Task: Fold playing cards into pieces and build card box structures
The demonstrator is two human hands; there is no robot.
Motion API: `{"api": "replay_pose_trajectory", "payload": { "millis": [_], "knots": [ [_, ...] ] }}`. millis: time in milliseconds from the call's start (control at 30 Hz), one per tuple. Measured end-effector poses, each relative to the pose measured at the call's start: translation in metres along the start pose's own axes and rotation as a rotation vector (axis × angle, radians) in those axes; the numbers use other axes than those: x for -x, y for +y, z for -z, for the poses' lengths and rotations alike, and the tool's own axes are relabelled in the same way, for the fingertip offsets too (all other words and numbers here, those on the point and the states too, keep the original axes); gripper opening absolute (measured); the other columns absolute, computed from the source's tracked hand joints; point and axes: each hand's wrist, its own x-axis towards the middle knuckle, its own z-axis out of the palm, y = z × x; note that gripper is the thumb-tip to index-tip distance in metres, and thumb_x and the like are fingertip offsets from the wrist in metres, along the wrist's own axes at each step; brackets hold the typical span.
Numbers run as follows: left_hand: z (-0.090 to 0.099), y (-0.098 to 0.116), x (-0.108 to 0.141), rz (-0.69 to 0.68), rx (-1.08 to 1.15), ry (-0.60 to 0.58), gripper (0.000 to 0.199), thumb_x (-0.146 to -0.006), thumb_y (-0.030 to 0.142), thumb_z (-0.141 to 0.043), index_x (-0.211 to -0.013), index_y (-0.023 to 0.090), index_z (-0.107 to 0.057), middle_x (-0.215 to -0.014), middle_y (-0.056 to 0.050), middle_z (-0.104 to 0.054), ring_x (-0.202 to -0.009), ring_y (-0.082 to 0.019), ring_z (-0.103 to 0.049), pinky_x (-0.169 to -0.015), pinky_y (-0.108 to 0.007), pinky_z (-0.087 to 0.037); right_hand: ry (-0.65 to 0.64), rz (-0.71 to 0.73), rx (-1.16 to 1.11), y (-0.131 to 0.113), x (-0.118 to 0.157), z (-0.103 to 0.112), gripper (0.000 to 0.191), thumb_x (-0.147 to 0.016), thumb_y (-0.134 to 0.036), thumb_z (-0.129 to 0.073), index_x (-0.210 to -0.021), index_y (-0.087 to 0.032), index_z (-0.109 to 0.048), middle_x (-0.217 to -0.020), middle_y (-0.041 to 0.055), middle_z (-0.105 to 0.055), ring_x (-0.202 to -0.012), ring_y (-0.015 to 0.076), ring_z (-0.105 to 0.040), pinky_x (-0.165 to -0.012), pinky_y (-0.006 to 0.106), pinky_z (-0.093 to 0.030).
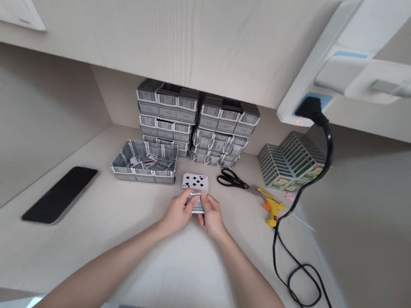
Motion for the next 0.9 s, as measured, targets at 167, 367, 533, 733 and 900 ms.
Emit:
{"api": "replay_pose_trajectory", "payload": {
  "millis": [167, 367, 533, 733, 900],
  "knots": [
    [-0.002, -0.005, -0.002, 0.051, 0.193, -0.02, 0.03, -0.082, 0.046, -0.037, -0.073, 0.019, -0.042, -0.039, 0.009, -0.038, -0.028, -0.006, -0.035, -0.029, -0.017, -0.026, -0.006, 0.029, 0.058, 0.004, 0.0, 0.003, 0.045, -0.078, -0.06, -0.038, -0.068, -0.017, -0.05, -0.036, -0.0052, -0.047, -0.022, 0.0063, -0.031, -0.022, 0.018, -0.019],
    [0.0, -0.006, -0.005, 0.092, 0.304, -0.002, 0.033, -0.079, 0.048, -0.043, -0.066, 0.017, -0.043, -0.051, 0.005, -0.049, -0.04, -0.009, -0.049, -0.036, -0.019, -0.04, -0.019, 0.15, 0.302, 0.003, 0.003, 0.004, 0.056, -0.083, -0.056, -0.029, -0.05, -0.017, -0.053, -0.04, -0.0002, -0.051, -0.027, 0.0076, -0.038, -0.028, 0.021, -0.028],
    [-0.001, -0.005, -0.003, 0.088, 0.174, 0.038, 0.039, -0.082, 0.05, -0.034, -0.071, 0.016, -0.048, -0.044, 0.005, -0.046, -0.033, -0.008, -0.045, -0.033, -0.019, -0.036, 0.019, 0.084, 0.326, 0.005, 0.001, 0.006, 0.057, -0.082, -0.057, -0.028, -0.047, -0.018, -0.049, -0.035, -0.0009, -0.047, -0.024, 0.0082, -0.035, -0.027, 0.022, -0.026],
    [-0.002, -0.004, -0.006, 0.107, 0.109, 0.058, 0.037, -0.082, 0.049, -0.035, -0.071, 0.016, -0.047, -0.041, 0.007, -0.041, -0.03, -0.007, -0.037, -0.031, -0.018, -0.029, 0.013, 0.055, 0.246, 0.005, 0.002, 0.002, 0.056, -0.081, -0.06, -0.028, -0.048, -0.018, -0.044, -0.03, -0.0039, -0.04, -0.024, 0.0076, -0.033, -0.027, 0.021, -0.024],
    [0.004, -0.006, -0.013, -0.031, -0.132, 0.112, 0.033, -0.082, 0.041, -0.038, -0.067, 0.015, -0.051, -0.052, 0.002, -0.05, -0.047, -0.009, -0.046, -0.045, -0.018, -0.035, 0.08, 0.074, 0.217, 0.01, 0.003, -0.003, 0.043, -0.082, -0.055, -0.032, -0.064, -0.019, -0.047, -0.036, -0.0055, -0.043, -0.03, 0.0093, -0.04, -0.033, 0.021, -0.032]
  ]
}}
